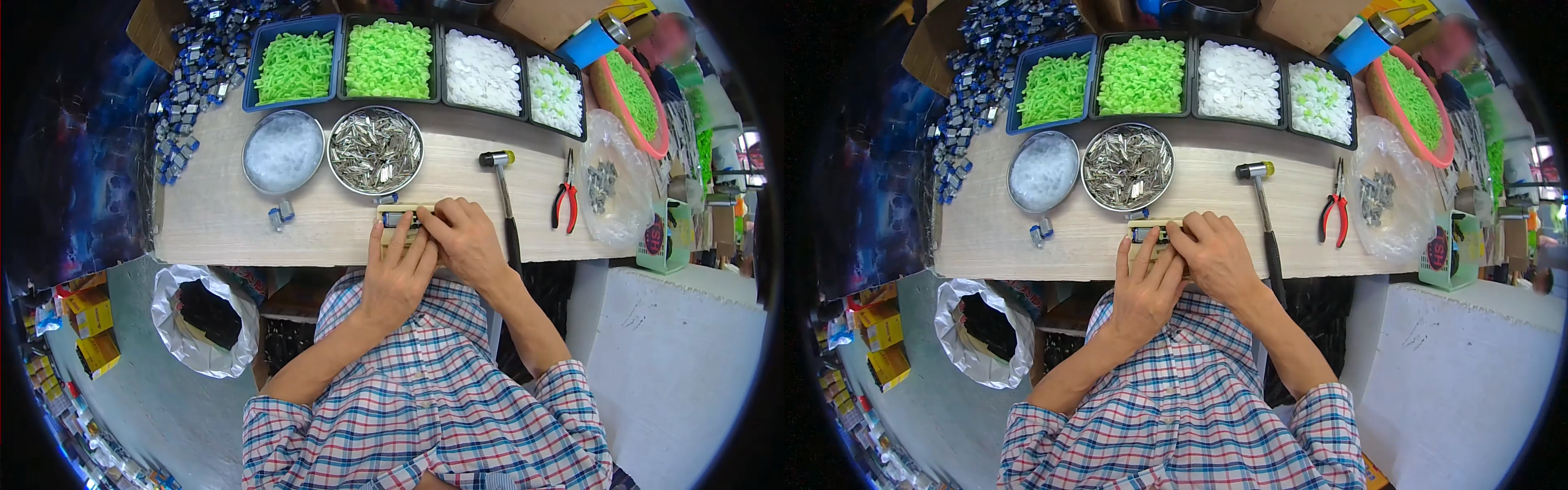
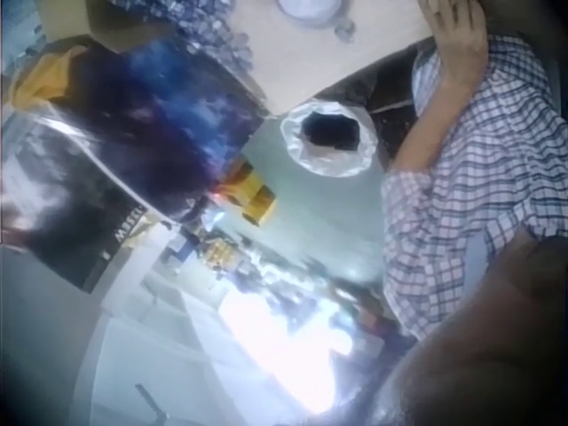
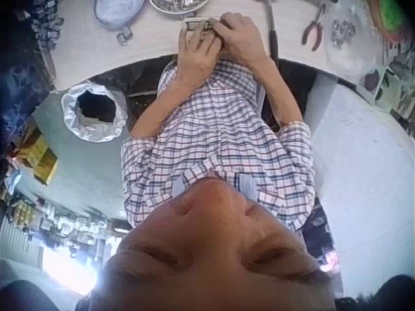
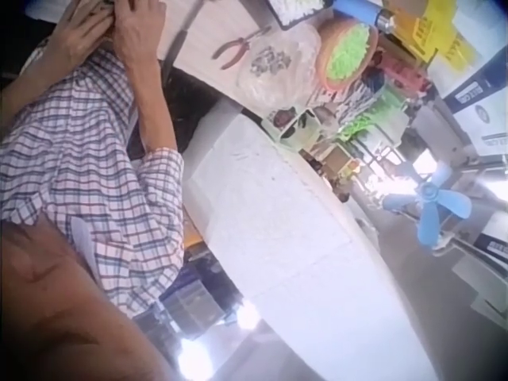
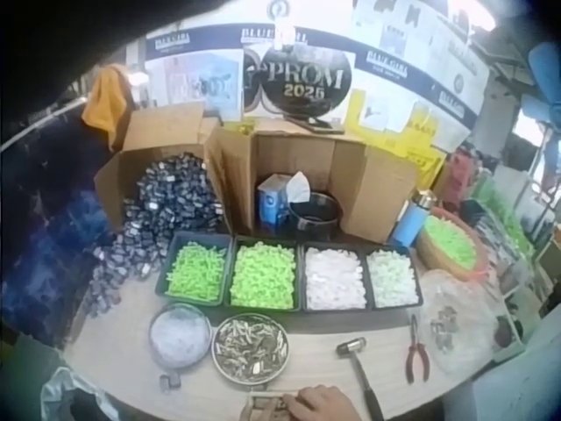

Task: Assembling small mechanical components at a factory workbench.

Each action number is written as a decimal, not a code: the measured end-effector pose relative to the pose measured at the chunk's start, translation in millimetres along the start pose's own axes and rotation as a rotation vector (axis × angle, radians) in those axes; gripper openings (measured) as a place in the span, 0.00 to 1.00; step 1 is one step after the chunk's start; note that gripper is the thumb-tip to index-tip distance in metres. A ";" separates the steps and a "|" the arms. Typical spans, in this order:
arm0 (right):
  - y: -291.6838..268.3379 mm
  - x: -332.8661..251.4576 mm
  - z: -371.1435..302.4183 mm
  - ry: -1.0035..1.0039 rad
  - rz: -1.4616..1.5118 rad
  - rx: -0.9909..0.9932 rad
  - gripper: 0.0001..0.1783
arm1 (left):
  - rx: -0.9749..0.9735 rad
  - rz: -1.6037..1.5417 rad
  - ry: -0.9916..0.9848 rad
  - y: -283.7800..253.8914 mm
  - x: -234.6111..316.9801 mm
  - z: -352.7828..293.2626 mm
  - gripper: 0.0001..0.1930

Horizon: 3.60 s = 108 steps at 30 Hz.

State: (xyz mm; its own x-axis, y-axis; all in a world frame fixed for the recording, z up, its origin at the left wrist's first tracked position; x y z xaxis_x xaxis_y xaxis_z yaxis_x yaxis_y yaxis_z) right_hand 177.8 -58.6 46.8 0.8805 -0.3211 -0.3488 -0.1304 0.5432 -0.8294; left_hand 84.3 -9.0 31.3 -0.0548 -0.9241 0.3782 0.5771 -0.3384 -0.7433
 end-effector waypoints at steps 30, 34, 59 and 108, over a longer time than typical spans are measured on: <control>-153.4 318.3 -160.6 0.817 -0.560 0.180 0.19 | 0.352 0.068 -0.248 -59.2 -198.6 154.1 0.10; -150.4 316.9 -160.6 0.710 -0.542 0.276 0.17 | 0.245 0.259 -0.210 -38.7 -220.6 188.8 0.11; -158.8 202.8 -114.9 0.775 0.244 0.789 0.15 | 0.372 -0.264 -0.620 -89.4 -241.6 92.9 0.05; -9.8 16.4 -21.1 0.540 0.666 0.144 0.08 | -0.112 -0.988 -1.090 -8.5 -95.5 -1.2 0.08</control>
State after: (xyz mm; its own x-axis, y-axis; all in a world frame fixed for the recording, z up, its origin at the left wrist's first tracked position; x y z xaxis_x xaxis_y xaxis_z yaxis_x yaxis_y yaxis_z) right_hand 183.9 -85.6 40.1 0.2997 -0.2057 -0.9316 -0.4506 0.8302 -0.3282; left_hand 83.7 81.9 0.9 0.2754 0.2543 0.9271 0.6039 -0.7961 0.0390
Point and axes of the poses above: each hand's wrist, its own z-axis towards the middle knuckle, its own y-axis out of the palm, x = y × z, the point moved 8 cm from there along z, towards the middle knuckle, and after that the axes turned 12 degrees about x, right-handed, at the moved point
